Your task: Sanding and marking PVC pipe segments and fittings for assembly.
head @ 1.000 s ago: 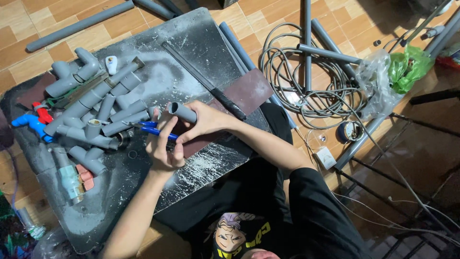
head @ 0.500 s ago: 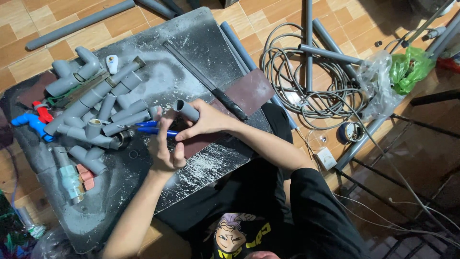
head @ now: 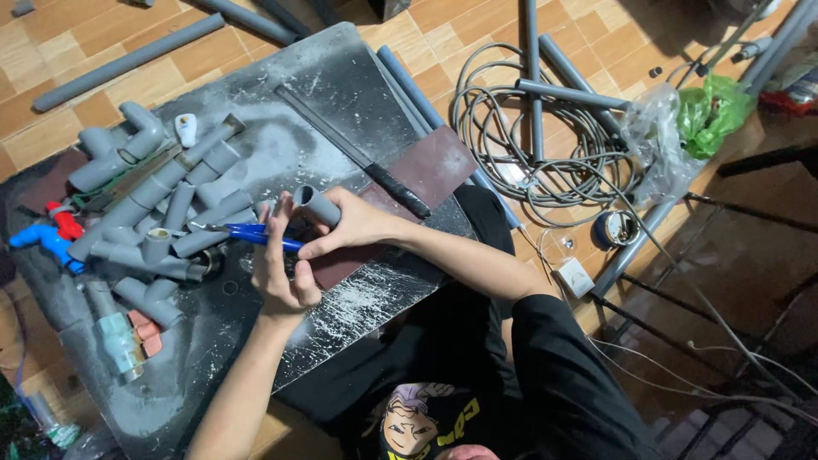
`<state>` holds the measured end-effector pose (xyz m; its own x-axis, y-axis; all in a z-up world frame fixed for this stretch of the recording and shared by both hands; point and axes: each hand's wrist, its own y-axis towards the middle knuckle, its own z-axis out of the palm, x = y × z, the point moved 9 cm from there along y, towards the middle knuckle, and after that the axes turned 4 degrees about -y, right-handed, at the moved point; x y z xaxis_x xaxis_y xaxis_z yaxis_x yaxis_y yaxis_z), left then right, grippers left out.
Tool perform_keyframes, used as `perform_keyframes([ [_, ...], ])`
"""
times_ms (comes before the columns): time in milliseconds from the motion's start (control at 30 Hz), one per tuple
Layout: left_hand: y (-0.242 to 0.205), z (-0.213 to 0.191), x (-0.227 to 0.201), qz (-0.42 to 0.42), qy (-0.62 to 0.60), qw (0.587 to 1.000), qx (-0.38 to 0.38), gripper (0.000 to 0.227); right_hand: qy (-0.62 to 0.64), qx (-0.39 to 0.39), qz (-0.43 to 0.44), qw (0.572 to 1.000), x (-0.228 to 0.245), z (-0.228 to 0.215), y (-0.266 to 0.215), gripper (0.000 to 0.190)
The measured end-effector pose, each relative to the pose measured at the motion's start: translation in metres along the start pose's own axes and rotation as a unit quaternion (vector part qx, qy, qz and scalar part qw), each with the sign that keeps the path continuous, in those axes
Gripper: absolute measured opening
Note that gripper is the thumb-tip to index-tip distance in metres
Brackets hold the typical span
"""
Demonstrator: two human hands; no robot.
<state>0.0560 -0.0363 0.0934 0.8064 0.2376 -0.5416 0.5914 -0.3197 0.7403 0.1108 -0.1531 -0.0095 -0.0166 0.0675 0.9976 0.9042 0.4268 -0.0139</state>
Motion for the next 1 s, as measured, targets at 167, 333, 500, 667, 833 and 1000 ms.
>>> perform_keyframes([
  [167, 0.005, -0.002, -0.004, 0.013, -0.008, 1.000, -0.004, 0.057, -0.020, 0.016, -0.023, 0.999, 0.004, 0.001, -0.002, 0.045],
  [333, 0.007, -0.004, -0.004, 0.017, -0.004, 1.000, -0.003, 0.056, -0.021, 0.011, -0.017, 1.000, 0.000, 0.003, 0.000, 0.046],
  [500, 0.004, -0.004, 0.000, -0.012, 0.007, 1.000, -0.012, 0.057, 0.010, 0.001, -0.022, 1.000, 0.011, 0.004, -0.001, 0.042],
  [667, 0.006, -0.005, 0.000, 0.002, 0.008, 1.000, -0.005, 0.053, 0.003, -0.003, -0.032, 0.999, 0.010, 0.004, -0.001, 0.045],
  [833, 0.006, -0.005, 0.000, 0.000, -0.001, 1.000, -0.004, 0.051, 0.014, -0.009, -0.040, 0.999, 0.011, 0.004, -0.002, 0.047],
  [1000, 0.006, -0.003, 0.002, -0.003, -0.005, 1.000, -0.003, 0.050, 0.038, -0.012, -0.051, 0.998, 0.016, 0.003, -0.002, 0.047],
])
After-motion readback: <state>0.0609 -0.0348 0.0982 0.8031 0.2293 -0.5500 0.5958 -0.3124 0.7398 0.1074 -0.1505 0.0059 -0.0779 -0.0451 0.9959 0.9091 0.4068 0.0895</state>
